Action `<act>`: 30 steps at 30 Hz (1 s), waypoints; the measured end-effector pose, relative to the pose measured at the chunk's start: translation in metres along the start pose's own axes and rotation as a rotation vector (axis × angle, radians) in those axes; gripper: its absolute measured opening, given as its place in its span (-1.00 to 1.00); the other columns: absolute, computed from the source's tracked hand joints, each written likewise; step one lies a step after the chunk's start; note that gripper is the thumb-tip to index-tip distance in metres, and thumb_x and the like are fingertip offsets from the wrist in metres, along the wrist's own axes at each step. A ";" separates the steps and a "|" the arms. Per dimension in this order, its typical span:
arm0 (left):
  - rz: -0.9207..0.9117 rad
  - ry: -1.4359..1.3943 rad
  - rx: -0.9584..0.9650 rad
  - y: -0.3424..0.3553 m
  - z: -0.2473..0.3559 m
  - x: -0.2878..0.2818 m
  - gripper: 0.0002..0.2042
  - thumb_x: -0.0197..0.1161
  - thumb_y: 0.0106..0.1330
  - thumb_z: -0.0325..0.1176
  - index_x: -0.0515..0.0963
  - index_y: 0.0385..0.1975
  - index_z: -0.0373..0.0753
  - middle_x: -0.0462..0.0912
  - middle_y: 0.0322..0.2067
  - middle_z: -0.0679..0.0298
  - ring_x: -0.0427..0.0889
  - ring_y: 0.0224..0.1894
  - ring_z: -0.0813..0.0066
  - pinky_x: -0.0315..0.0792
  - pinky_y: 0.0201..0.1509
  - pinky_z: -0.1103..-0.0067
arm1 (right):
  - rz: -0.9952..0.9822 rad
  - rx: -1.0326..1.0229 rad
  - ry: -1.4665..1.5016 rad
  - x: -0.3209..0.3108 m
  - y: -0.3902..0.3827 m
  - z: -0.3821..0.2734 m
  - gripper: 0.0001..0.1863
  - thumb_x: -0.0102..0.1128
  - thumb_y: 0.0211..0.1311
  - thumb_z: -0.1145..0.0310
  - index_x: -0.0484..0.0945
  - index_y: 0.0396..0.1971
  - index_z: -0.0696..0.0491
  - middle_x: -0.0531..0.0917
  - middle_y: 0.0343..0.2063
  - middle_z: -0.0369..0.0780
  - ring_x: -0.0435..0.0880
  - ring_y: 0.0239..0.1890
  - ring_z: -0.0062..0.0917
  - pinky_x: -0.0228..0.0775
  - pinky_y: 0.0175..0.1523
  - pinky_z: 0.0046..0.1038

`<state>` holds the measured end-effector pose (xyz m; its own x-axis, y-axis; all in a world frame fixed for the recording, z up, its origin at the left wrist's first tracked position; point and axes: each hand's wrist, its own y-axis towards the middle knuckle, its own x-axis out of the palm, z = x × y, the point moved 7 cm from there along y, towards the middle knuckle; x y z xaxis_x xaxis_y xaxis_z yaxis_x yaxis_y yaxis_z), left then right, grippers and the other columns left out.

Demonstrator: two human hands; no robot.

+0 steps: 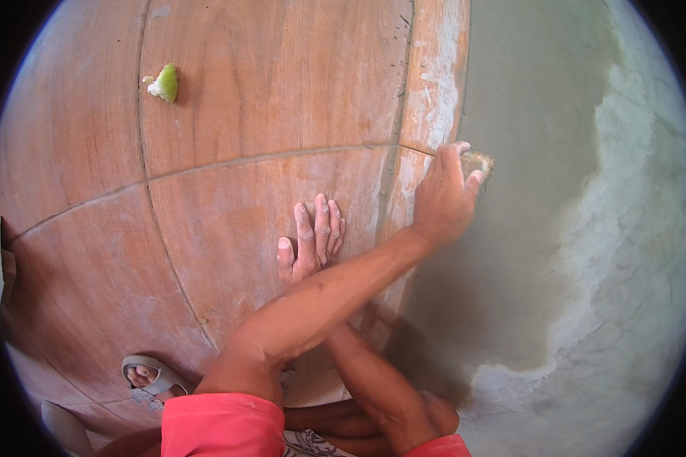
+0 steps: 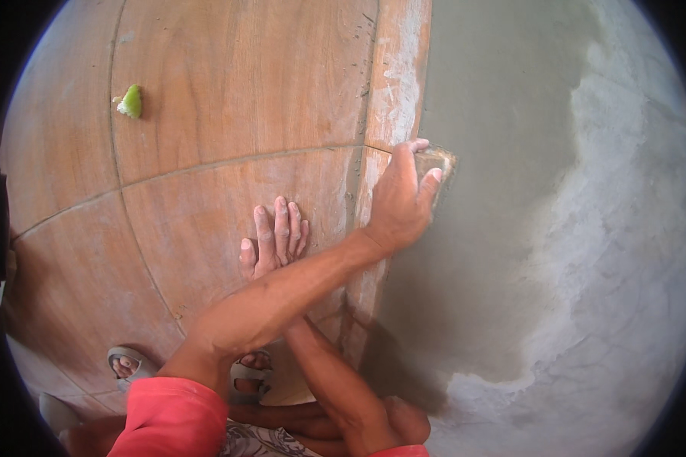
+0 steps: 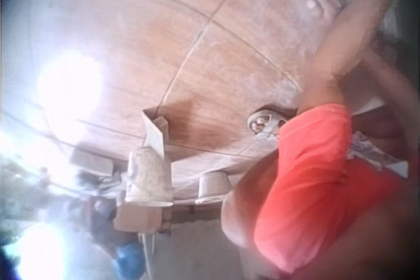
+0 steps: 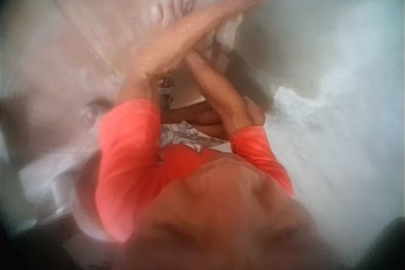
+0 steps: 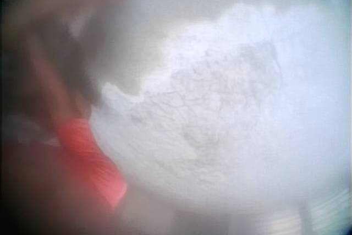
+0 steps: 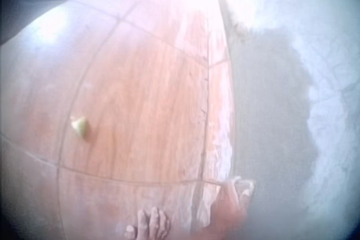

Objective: The person applies a wet plaster-like substance to a wall using a small trowel, smoothing it along the edge where the wall meets a tiled floor. The person briefly pauses to scoop more material from a bucket before continuing to spread and smooth the surface.

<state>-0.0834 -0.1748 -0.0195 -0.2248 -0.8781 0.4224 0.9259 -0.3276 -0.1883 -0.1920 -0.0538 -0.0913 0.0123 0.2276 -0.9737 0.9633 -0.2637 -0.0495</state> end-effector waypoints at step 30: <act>0.181 0.107 -0.120 0.058 0.008 -0.026 -0.54 0.17 0.35 -0.35 0.20 0.12 -0.45 0.45 0.00 -0.22 0.48 0.08 -0.11 0.35 0.14 0.20 | 0.002 0.001 -0.012 0.000 -0.001 0.003 -0.43 -0.12 0.36 0.05 0.37 0.28 0.00 0.24 0.35 0.00 0.16 0.39 -0.03 -0.07 0.38 0.12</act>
<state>-0.0217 -0.1678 -0.0349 -0.0953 -0.9562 0.2769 0.9126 -0.1950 -0.3594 -0.1934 -0.0565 -0.0924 0.0111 0.2161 -0.9763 0.9632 -0.2647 -0.0476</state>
